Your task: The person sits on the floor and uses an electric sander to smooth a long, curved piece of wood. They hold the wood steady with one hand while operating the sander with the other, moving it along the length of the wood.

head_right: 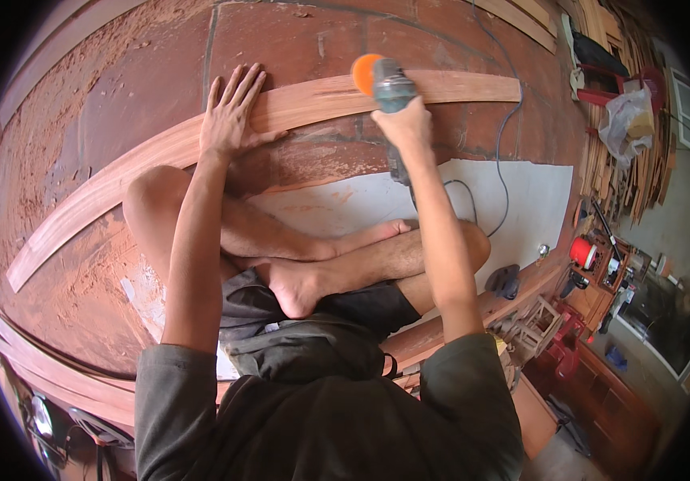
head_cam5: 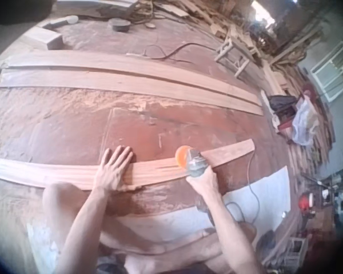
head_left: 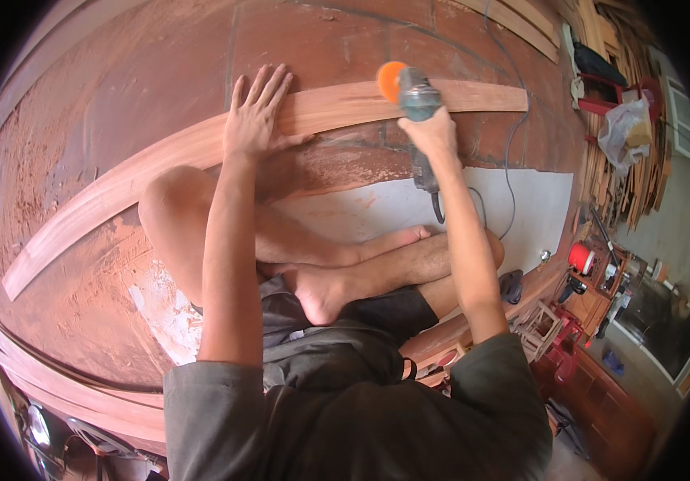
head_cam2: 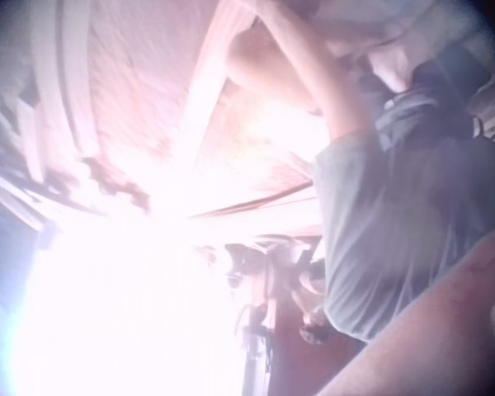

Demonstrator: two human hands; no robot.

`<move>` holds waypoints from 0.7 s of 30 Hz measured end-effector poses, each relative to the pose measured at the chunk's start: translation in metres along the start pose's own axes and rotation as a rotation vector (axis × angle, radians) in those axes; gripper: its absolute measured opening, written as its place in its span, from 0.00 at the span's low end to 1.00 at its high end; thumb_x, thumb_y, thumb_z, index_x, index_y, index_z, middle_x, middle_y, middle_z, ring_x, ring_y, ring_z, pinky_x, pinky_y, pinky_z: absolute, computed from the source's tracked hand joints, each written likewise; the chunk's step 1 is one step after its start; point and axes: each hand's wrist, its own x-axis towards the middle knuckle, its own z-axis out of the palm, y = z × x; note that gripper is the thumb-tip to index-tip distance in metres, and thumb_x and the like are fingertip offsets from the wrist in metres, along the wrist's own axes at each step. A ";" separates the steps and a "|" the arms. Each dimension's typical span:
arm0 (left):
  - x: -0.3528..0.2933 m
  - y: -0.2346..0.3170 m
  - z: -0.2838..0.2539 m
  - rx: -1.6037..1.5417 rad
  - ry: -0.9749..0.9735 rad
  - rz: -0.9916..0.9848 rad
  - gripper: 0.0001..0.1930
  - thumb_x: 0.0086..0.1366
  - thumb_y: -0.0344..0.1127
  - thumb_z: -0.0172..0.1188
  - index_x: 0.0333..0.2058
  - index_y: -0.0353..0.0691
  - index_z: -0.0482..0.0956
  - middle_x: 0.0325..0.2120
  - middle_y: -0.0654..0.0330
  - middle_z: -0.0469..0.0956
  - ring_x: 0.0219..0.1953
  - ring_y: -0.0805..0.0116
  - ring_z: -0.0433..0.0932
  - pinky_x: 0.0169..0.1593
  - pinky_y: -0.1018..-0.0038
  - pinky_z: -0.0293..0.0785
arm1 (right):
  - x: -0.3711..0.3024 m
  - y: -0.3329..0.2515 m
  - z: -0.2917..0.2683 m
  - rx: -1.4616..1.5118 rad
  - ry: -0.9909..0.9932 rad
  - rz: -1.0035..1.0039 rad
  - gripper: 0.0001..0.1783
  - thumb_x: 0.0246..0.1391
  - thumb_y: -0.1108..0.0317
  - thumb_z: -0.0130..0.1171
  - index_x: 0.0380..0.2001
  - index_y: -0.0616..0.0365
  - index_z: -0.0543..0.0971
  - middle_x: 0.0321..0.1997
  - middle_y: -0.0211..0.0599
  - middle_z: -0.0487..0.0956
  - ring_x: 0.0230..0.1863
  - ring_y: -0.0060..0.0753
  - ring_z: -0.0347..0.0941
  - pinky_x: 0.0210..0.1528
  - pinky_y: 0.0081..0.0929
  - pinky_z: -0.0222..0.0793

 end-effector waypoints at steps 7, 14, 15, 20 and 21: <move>0.000 -0.007 -0.002 -0.006 0.025 0.027 0.64 0.46 0.84 0.58 0.75 0.52 0.53 0.76 0.68 0.52 0.78 0.64 0.46 0.79 0.51 0.39 | -0.028 -0.007 0.027 0.079 0.050 -0.078 0.36 0.38 0.58 0.74 0.49 0.67 0.75 0.44 0.62 0.84 0.49 0.61 0.83 0.53 0.45 0.79; 0.004 -0.004 -0.001 -0.047 0.073 0.080 0.60 0.51 0.76 0.62 0.74 0.41 0.58 0.75 0.58 0.55 0.78 0.58 0.48 0.77 0.49 0.39 | -0.002 -0.010 0.015 0.048 -0.005 -0.043 0.44 0.39 0.59 0.72 0.59 0.70 0.69 0.48 0.65 0.83 0.53 0.62 0.80 0.58 0.46 0.77; 0.005 0.002 -0.001 -0.051 0.051 0.078 0.60 0.51 0.77 0.62 0.73 0.41 0.58 0.75 0.58 0.55 0.78 0.58 0.48 0.77 0.49 0.38 | 0.007 0.004 0.009 0.063 0.016 -0.010 0.46 0.39 0.59 0.72 0.60 0.71 0.69 0.48 0.65 0.82 0.53 0.61 0.80 0.59 0.45 0.77; 0.011 0.012 -0.004 -0.079 0.096 0.094 0.60 0.51 0.76 0.63 0.74 0.41 0.57 0.76 0.56 0.54 0.78 0.56 0.47 0.78 0.49 0.38 | 0.023 0.025 -0.017 0.107 0.032 0.037 0.44 0.38 0.57 0.74 0.57 0.69 0.71 0.53 0.65 0.81 0.57 0.60 0.78 0.61 0.43 0.75; 0.001 0.007 -0.006 -0.075 0.086 0.092 0.60 0.51 0.76 0.63 0.74 0.41 0.57 0.76 0.56 0.54 0.78 0.55 0.47 0.78 0.49 0.38 | 0.010 0.024 -0.002 0.118 -0.004 0.029 0.43 0.38 0.57 0.74 0.57 0.68 0.72 0.53 0.64 0.81 0.57 0.60 0.78 0.61 0.43 0.75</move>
